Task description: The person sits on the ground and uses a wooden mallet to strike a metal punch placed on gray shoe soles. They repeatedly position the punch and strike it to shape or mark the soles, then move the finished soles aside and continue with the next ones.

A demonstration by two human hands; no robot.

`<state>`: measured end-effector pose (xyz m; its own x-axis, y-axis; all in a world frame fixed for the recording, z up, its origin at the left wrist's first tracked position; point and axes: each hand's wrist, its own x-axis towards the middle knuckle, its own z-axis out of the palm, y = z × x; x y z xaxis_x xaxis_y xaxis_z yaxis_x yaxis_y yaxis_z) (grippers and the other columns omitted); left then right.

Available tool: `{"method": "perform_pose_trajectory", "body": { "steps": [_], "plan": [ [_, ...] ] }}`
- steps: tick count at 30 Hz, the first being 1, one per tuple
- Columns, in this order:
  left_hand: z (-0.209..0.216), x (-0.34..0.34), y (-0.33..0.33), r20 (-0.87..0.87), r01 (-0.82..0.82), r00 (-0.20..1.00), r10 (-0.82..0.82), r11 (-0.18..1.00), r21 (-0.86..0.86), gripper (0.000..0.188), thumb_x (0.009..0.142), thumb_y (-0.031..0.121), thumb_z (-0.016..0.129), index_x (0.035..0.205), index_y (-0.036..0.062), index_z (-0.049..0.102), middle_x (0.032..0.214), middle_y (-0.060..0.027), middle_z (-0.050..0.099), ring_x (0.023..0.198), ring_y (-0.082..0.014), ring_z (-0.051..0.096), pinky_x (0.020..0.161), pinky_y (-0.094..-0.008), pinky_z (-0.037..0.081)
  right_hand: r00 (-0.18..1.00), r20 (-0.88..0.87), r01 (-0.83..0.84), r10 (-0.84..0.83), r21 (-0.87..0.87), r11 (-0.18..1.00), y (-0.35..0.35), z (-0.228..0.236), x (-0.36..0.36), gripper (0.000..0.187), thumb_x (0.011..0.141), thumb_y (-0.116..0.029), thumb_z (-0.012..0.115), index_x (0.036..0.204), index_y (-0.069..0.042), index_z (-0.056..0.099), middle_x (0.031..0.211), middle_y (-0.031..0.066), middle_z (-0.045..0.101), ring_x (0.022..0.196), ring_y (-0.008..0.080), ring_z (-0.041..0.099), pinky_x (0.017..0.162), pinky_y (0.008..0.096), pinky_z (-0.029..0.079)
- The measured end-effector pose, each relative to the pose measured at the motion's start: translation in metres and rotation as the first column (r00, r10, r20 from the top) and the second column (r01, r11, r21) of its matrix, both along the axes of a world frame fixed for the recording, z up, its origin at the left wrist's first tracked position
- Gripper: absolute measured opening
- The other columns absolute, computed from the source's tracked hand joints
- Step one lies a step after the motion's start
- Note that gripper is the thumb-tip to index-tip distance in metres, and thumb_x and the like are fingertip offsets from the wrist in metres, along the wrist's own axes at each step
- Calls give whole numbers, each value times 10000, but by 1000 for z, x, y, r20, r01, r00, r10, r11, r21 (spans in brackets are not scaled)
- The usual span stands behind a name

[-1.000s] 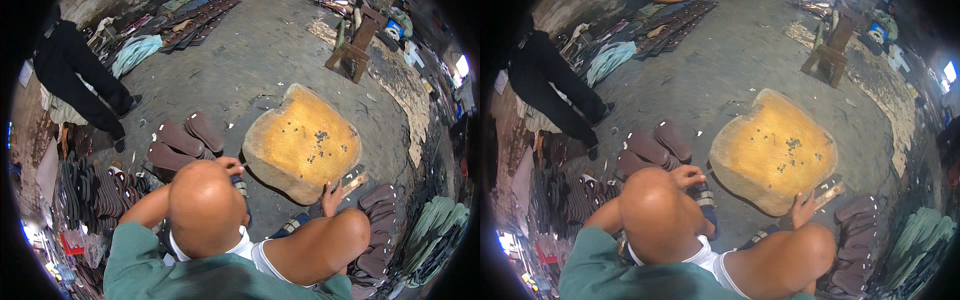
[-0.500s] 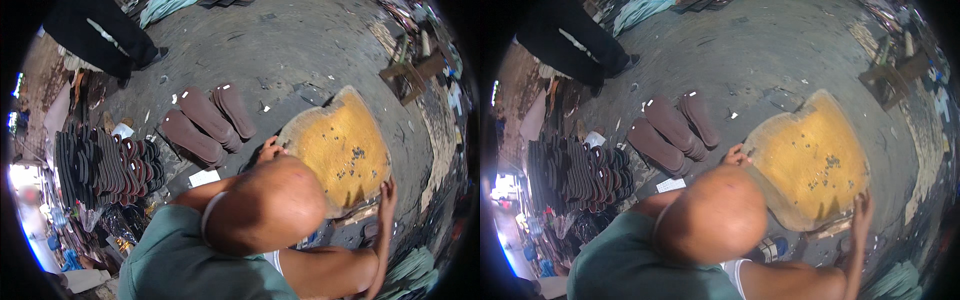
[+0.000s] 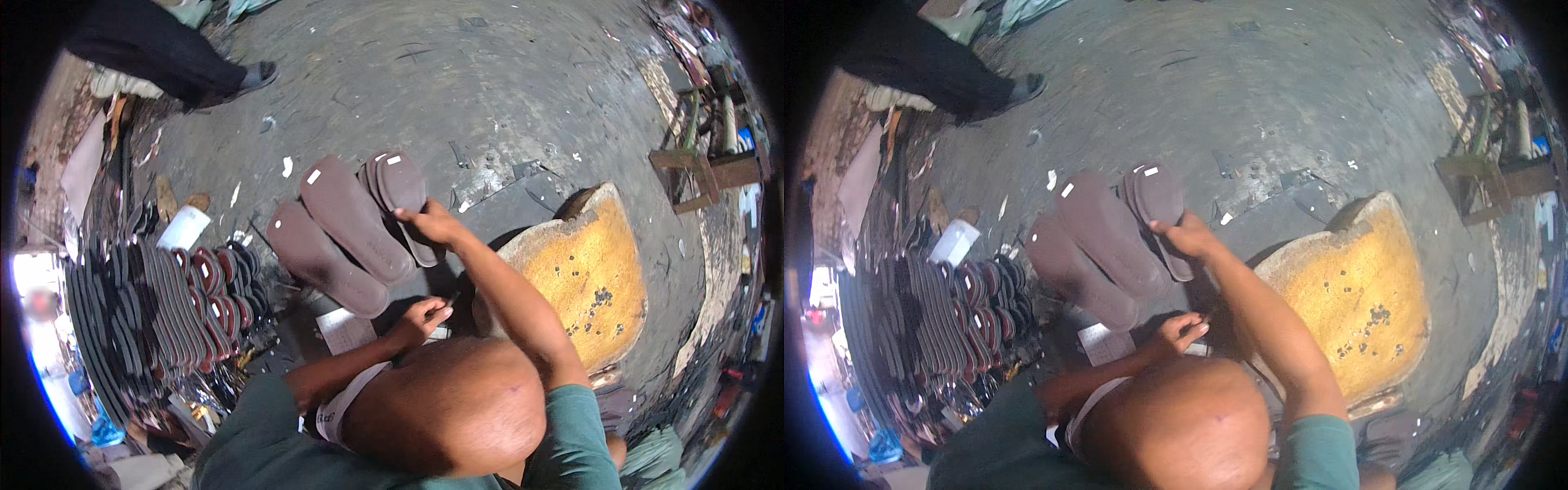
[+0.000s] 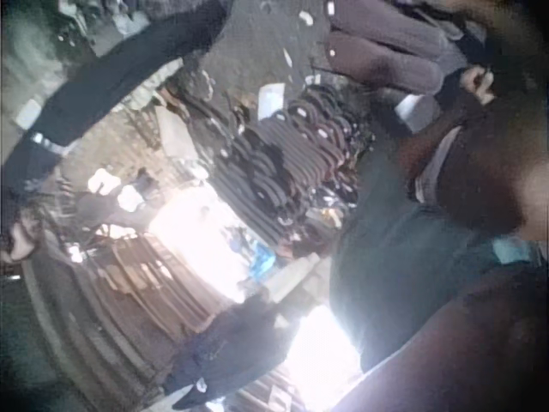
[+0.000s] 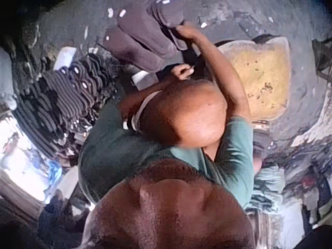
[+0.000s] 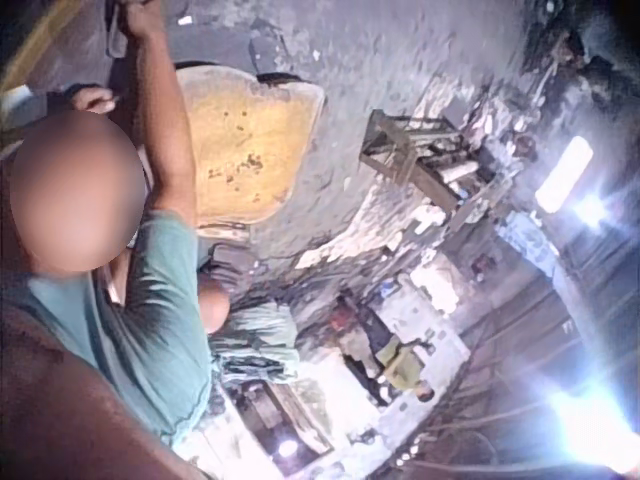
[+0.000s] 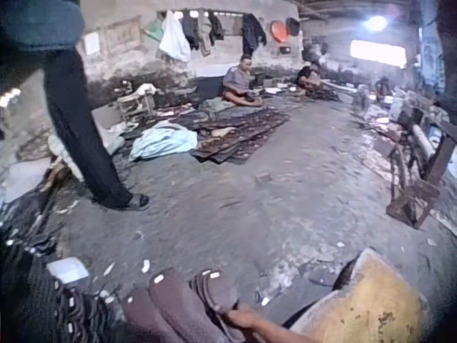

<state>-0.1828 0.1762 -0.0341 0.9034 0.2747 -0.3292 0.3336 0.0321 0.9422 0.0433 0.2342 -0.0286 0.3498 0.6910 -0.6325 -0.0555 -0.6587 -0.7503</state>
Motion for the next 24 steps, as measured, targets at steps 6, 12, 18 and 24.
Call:
{"method": "perform_pose_trajectory", "body": {
  "steps": [6,12,18,24],
  "plan": [
    [-20,-19,10,-66,-83,994,84,996,15,242,981,238,623,931,6,673,697,-39,575,660,-126,502,625,-301,434,987,-102,-129,125,-30,991,29,10,2,1115,625,-551,873,1378,155,453,1395,310,530,1285,378,547,1090,444,426],
    [-29,1,-1,-164,-138,981,105,970,-199,255,991,266,650,1043,26,720,855,-33,675,818,-104,581,762,-275,480,891,455,-30,-2,62,998,-28,84,28,919,741,-455,806,1382,61,397,1273,295,563,1207,457,547,1011,491,453],
    [-47,17,-4,-244,-155,963,118,978,-137,244,1004,274,632,1020,30,634,1142,-141,715,921,-174,680,847,-320,549,536,820,-81,200,-186,979,-219,219,82,920,786,-346,794,1502,-45,302,1232,270,556,1150,438,568,971,511,477],
    [-22,46,-18,86,30,996,-22,994,-102,299,1010,288,627,1021,-6,678,915,-84,704,823,-142,637,760,-281,504,556,763,65,331,-436,897,-386,145,19,1053,760,-385,807,1561,-57,207,1175,250,562,1076,425,583,913,510,475]
  ]
}}
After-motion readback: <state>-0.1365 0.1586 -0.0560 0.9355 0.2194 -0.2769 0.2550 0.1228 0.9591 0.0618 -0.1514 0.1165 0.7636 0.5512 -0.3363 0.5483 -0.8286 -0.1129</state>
